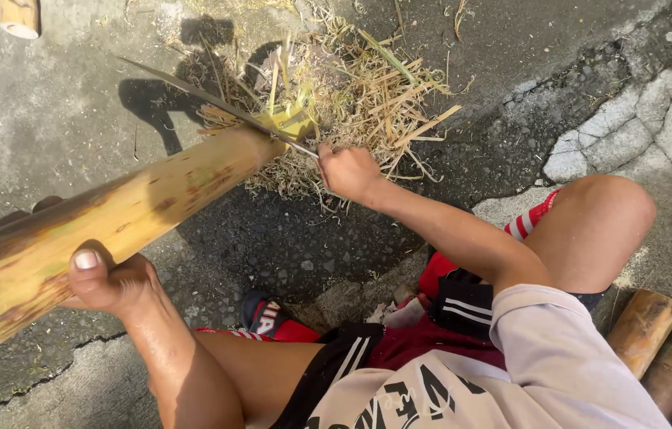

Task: Shaving the outer layer of a bamboo pole using a machete.

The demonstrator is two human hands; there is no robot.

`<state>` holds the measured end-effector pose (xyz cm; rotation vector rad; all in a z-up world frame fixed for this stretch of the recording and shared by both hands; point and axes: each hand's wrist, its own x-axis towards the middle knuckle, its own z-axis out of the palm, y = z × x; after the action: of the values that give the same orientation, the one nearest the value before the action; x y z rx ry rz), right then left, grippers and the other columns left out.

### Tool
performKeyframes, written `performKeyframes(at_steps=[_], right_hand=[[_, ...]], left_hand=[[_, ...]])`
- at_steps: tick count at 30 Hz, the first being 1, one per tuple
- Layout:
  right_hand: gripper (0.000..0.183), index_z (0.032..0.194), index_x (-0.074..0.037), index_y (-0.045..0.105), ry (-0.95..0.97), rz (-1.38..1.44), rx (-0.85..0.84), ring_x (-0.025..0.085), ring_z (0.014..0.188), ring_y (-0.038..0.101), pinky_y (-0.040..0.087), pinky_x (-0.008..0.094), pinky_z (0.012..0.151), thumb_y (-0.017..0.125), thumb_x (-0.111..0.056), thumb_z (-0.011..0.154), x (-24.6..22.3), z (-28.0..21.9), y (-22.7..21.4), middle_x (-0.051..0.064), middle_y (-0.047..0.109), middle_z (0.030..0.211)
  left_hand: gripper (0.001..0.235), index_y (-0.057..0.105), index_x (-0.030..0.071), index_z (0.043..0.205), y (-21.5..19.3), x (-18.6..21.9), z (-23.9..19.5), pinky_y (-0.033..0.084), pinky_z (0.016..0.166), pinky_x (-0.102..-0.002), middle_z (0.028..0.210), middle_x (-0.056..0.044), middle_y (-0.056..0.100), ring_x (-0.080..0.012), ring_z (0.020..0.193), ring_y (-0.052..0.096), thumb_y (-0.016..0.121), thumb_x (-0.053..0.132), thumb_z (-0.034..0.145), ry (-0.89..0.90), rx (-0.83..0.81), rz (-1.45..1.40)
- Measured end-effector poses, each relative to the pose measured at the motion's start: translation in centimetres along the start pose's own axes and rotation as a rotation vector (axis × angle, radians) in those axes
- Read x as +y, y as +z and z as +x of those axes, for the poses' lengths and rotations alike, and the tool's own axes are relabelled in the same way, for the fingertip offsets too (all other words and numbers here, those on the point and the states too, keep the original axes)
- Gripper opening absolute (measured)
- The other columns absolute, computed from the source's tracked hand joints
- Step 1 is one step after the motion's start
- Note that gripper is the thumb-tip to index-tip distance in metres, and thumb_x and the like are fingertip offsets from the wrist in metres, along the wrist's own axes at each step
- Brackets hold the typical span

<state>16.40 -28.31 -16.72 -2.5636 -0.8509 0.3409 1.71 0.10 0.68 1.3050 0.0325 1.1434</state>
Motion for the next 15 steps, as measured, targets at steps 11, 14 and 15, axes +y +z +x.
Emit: performKeyframes(at_steps=[11,14,15], right_hand=[[0.023,0.108,0.006,0.061,0.148,0.093,-0.047,0.028,0.045,0.062,0.055,0.045,0.042,0.045,-0.008,0.099,1.6,1.7,1.3,0.014,0.065,0.061],[0.03,0.116,0.008,0.059,0.013,0.036,0.03,0.03,0.043,0.058,0.051,0.047,0.045,0.05,-0.018,0.106,2.6,1.9,3.2,0.015,0.065,0.055],[0.024,0.113,0.007,0.06,0.079,0.023,0.033,0.028,0.045,0.058,0.051,0.045,0.044,0.049,-0.014,0.105,4.6,2.8,5.1,0.013,0.065,0.06]], left_hand=[[0.08,0.039,0.007,0.146,0.2,0.2,0.3,0.055,0.103,-0.04,0.131,-0.01,0.055,-0.025,0.114,0.061,0.086,0.027,0.084,0.021,-0.026,0.007],[0.079,0.042,0.002,0.143,0.0,-0.4,0.8,0.056,0.102,-0.038,0.126,-0.012,0.058,-0.0238,0.113,0.062,0.085,0.027,0.081,-0.053,-0.019,-0.045],[0.079,0.042,0.002,0.143,-0.4,-0.8,0.9,0.056,0.102,-0.039,0.125,-0.013,0.058,-0.0242,0.112,0.062,0.086,0.025,0.082,-0.066,-0.017,-0.062]])
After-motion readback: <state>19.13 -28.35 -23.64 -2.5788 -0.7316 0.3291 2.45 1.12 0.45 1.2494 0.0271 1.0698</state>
